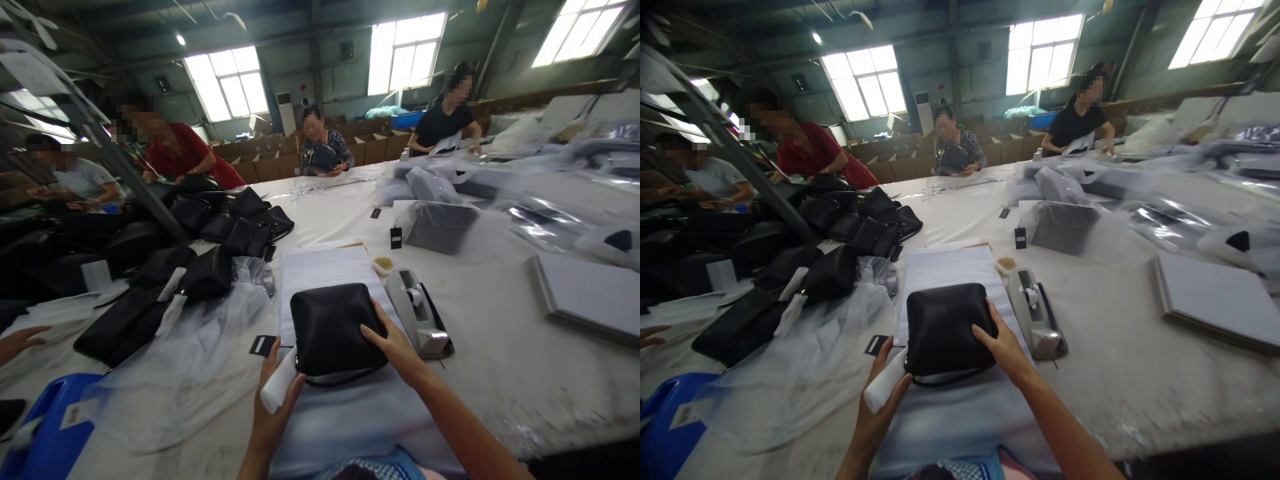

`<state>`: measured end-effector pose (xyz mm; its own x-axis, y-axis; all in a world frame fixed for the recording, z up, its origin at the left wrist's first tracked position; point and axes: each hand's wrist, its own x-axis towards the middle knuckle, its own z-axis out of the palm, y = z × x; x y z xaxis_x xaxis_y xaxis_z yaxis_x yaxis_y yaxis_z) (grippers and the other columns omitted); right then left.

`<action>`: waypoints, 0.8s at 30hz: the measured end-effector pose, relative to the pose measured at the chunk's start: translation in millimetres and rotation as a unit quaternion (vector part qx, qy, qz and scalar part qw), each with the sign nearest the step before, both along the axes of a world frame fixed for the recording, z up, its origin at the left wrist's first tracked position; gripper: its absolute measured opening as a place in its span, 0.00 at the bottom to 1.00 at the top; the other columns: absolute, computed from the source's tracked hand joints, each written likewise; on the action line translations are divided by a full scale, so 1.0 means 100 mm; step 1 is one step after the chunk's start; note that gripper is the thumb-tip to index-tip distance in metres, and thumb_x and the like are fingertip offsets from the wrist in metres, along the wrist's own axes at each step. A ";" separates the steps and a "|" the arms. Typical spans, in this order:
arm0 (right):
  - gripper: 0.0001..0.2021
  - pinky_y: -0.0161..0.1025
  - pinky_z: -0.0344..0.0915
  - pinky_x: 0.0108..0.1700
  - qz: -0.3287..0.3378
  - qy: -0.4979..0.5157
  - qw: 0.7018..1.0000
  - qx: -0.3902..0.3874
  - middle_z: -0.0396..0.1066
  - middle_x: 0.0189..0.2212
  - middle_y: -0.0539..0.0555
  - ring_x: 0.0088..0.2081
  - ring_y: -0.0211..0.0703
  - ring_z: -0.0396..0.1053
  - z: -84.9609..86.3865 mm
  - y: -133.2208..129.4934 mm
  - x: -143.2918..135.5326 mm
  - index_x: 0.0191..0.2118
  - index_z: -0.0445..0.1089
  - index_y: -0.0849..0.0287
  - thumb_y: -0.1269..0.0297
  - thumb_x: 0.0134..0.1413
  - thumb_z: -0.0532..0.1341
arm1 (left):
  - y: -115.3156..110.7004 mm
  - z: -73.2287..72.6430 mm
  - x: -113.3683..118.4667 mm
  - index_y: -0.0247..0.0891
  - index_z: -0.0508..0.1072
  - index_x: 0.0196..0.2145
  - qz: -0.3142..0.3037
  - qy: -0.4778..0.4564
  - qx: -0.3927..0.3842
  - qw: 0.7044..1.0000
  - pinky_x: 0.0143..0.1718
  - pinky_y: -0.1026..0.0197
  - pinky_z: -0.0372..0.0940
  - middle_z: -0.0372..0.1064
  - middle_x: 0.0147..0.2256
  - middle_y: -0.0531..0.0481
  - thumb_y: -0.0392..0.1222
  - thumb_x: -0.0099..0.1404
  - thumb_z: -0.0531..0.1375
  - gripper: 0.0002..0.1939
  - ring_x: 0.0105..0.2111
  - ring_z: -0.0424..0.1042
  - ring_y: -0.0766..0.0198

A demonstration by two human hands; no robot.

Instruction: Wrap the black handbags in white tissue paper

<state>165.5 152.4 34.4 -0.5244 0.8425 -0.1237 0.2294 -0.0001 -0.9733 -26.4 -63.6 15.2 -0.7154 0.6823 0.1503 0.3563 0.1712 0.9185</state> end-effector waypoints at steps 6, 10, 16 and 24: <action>0.40 0.52 0.48 0.69 0.000 -0.024 0.999 0.026 0.55 0.66 0.49 0.66 0.50 0.54 -0.23 0.07 -0.03 0.69 0.50 0.46 0.50 0.52 0.64 | -0.10 -0.14 -0.21 0.48 0.51 0.67 0.162 -0.041 -0.012 0.986 0.54 0.45 0.68 0.54 0.65 0.39 0.54 0.62 0.63 0.41 0.52 0.72 0.48; 0.39 0.51 0.47 0.69 -0.007 -0.032 0.999 0.038 0.54 0.67 0.50 0.67 0.49 0.52 -0.25 0.03 -0.07 0.69 0.48 0.48 0.52 0.54 0.63 | -0.16 -0.05 -0.23 0.47 0.59 0.64 0.228 0.135 -0.043 0.963 0.61 0.42 0.60 0.57 0.64 0.41 0.51 0.67 0.59 0.30 0.60 0.63 0.46; 0.38 0.53 0.49 0.68 -0.013 -0.040 0.997 0.069 0.55 0.66 0.55 0.66 0.50 0.54 -0.29 0.00 -0.15 0.69 0.49 0.52 0.54 0.55 0.62 | 0.31 0.14 0.09 0.49 0.60 0.63 -0.074 0.376 -0.059 0.922 0.65 0.41 0.53 0.57 0.64 0.46 0.45 0.69 0.57 0.25 0.64 0.56 0.51; 0.20 0.51 0.59 0.64 -0.044 -0.098 0.945 0.309 0.64 0.61 0.54 0.62 0.50 0.61 -0.01 -0.17 0.43 0.58 0.68 0.49 0.62 0.61 0.59 | 0.72 -0.01 0.12 0.49 0.54 0.67 -0.181 0.430 -0.124 0.876 0.62 0.35 0.54 0.39 0.70 0.45 0.50 0.64 0.63 0.37 0.69 0.40 0.41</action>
<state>208.9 135.3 33.3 -0.4676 0.8247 0.3182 0.4305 0.5269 -0.7329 -14.4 8.2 14.6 -0.1405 0.9290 0.3424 0.9703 0.0604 0.2343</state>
